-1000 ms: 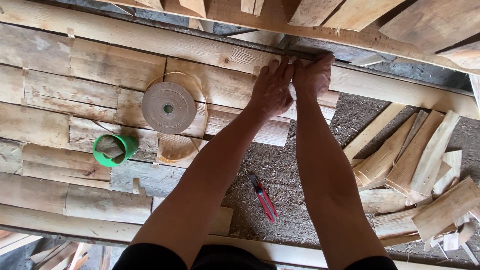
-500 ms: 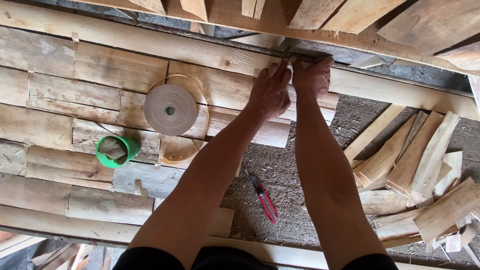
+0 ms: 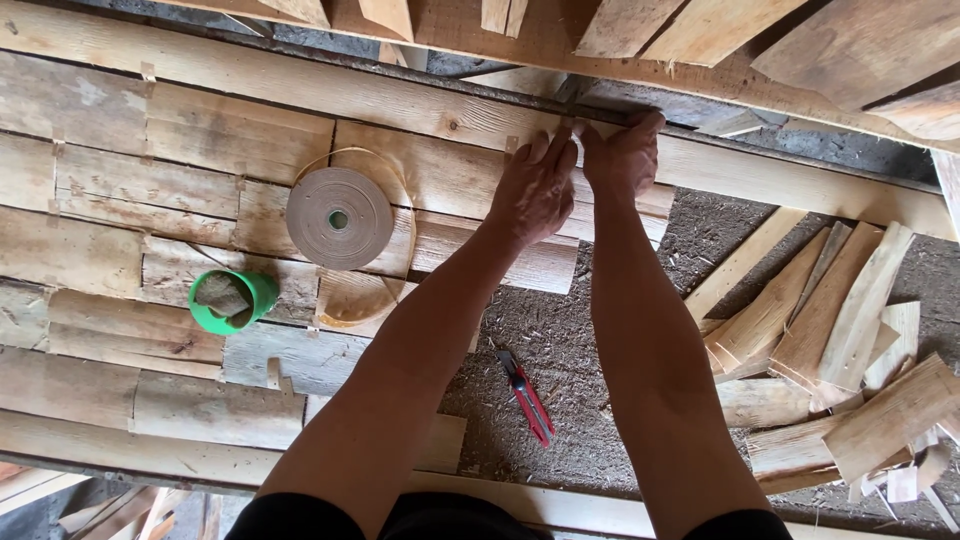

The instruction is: Trimming split bamboo pieces with a utility knife and taping them together to form a panel.

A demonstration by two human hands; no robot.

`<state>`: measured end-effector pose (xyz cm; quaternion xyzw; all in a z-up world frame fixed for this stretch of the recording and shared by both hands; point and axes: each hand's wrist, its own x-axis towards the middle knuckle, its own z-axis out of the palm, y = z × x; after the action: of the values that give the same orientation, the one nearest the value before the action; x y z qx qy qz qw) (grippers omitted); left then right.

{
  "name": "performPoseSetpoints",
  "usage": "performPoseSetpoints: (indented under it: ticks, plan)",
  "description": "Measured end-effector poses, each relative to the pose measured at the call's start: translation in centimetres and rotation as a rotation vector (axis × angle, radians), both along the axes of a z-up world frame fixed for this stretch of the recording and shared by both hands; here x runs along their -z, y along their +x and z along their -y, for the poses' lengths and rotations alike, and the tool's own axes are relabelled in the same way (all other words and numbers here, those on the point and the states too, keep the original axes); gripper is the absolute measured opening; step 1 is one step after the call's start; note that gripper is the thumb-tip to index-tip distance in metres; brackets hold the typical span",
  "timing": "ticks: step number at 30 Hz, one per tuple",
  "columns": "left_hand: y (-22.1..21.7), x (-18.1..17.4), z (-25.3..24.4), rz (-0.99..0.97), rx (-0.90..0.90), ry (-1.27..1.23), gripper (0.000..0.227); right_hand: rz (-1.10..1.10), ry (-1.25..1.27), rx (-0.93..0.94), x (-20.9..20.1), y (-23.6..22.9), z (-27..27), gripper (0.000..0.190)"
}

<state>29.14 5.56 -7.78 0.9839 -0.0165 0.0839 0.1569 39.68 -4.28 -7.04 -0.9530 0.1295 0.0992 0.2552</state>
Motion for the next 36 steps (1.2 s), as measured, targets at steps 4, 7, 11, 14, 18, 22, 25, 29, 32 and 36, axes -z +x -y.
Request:
performPoseSetpoints:
  ticks: [4,7,11,14,18,22,25,29,32,36]
  plan:
    - [0.4,1.4,0.3,-0.101,-0.006,-0.043,0.071,0.002,0.047,0.005,1.8,0.5,0.8,0.083]
    - [0.7,1.3,0.3,-0.093,-0.046,-0.001,0.080,-0.049,0.063,0.044,2.6,1.2,1.0,0.070]
    - [1.0,-0.7,-0.2,-0.161,0.002,-0.003,0.095,0.037,0.030,0.005,2.5,0.8,0.9,0.073]
    - [1.4,-0.9,-0.5,-0.211,0.021,0.011,0.097,0.047,0.016,-0.004,2.4,1.0,0.6,0.075]
    - [1.3,0.1,-0.1,-0.127,-0.014,0.050,0.095,-0.003,0.013,-0.010,4.5,2.0,1.7,0.054]
    - [-1.5,-1.8,-1.0,-0.270,-0.032,-0.222,0.076,0.058,0.060,-0.079,6.7,2.7,3.3,0.039]
    - [-6.6,-0.5,-0.6,0.218,0.015,-0.150,0.072,-0.033,0.381,-0.014,6.7,3.1,4.5,0.029]
    - [-17.3,-5.6,-0.4,0.231,-0.015,-0.410,0.054,-0.183,0.873,0.109,5.0,2.8,6.1,0.029]
    - [-27.5,-7.7,0.0,0.191,-0.146,-0.495,0.042,0.007,0.833,0.033,1.5,-0.7,8.4,0.031]
    - [-41.9,-8.2,0.3,0.161,-0.395,-0.483,0.024,0.391,0.593,-0.209,1.7,-8.2,13.7,0.032]
